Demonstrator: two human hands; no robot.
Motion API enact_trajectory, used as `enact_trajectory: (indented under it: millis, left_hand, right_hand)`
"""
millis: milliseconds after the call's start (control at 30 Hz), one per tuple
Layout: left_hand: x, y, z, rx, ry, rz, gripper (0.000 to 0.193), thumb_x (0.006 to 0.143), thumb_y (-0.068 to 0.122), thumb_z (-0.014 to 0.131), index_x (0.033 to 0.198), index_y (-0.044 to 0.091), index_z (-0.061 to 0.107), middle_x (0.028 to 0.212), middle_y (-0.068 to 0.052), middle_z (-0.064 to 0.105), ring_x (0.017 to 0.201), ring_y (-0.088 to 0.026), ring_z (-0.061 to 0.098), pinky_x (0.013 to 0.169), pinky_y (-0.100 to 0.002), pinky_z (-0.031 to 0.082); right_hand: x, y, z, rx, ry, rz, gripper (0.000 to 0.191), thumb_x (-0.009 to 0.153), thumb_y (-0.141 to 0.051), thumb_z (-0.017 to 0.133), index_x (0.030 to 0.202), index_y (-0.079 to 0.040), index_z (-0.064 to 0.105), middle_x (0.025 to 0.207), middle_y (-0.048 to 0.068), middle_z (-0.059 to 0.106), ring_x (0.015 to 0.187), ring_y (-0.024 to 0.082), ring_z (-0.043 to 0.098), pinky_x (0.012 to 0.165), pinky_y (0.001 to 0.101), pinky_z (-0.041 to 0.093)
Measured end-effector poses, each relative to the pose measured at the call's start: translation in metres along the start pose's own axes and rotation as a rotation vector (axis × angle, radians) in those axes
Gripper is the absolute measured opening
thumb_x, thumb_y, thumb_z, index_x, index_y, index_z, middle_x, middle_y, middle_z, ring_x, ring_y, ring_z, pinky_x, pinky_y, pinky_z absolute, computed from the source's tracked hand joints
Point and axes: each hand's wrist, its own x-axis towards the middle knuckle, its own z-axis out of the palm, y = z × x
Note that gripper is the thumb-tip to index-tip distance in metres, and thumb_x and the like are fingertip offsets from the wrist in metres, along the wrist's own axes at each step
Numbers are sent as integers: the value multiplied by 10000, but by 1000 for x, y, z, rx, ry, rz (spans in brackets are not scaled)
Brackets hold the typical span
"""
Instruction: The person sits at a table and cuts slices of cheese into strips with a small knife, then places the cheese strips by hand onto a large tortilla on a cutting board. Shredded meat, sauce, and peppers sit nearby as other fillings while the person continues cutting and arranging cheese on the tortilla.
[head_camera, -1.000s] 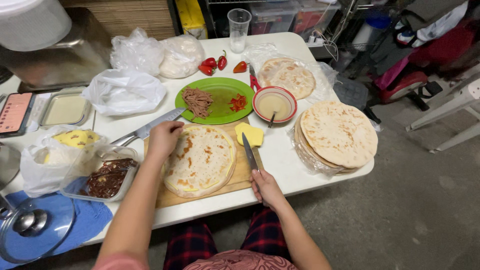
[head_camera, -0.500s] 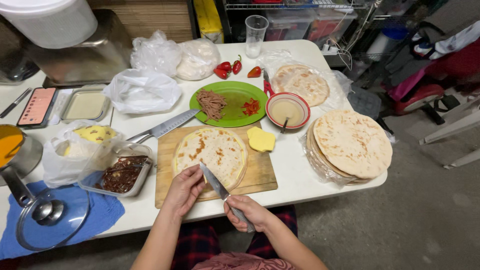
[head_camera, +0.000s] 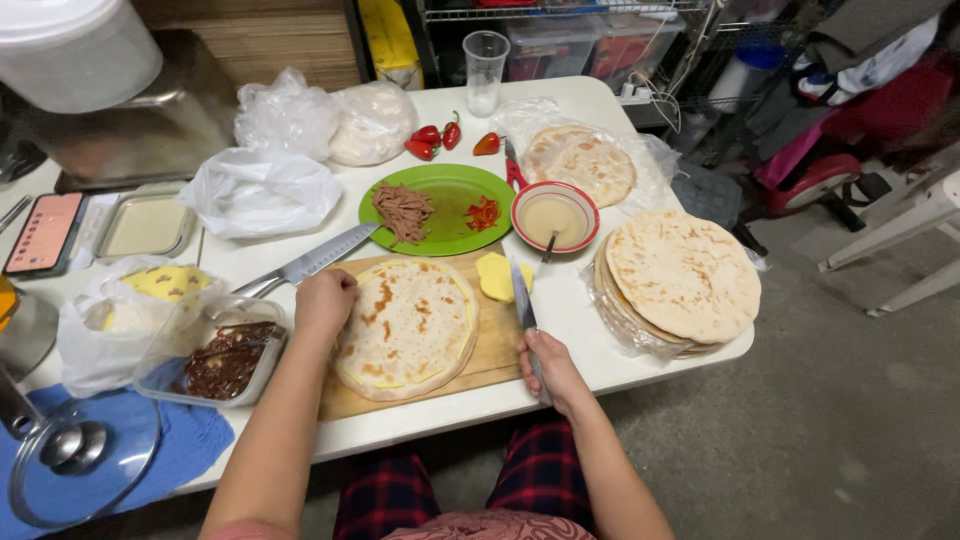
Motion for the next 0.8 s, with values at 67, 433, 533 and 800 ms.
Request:
enact_trajectory:
  millis: [67,433,533,800]
  left_hand:
    - [3,0,4,36,-11,16,144,808,143,773,932,82,813,921,-166,759,864,-348,720,833,-443,570]
    - [8,6,10,-32,76,54,175,839,114,726,986,76,813,964,-200,743,880,-378,715,848,-460,567]
    - [8,24,27,-112,101,168,194,859,125,707,1013,57,802,1011,-200,745,927,-382,710,863,-464,562]
    - [-10,129,129,-34,-88,500,318,916,309,698,1095,56,772,1096,-197,703,1049,-386,645,923,-481,525]
  right_hand:
    - [-1,0,-4,57,-4,15,354,1052,-404,499,948,-71,555,584,28,511,381,116,414,353,270,346]
    - [-2,8,-25,283,-164,-60,298,1053,-346,494,974,-67,561,632,69,535,395,142,438,367,293,376]
    - [-4,14,-36,557,-152,-145,361,1082,-379,445,971,-59,568,615,70,510,387,137,412,355,293,367]
    - [3,30,-35,546,-31,-338,324,1091,-357,432,997,-62,526,637,82,501,413,160,425,372,304,371]
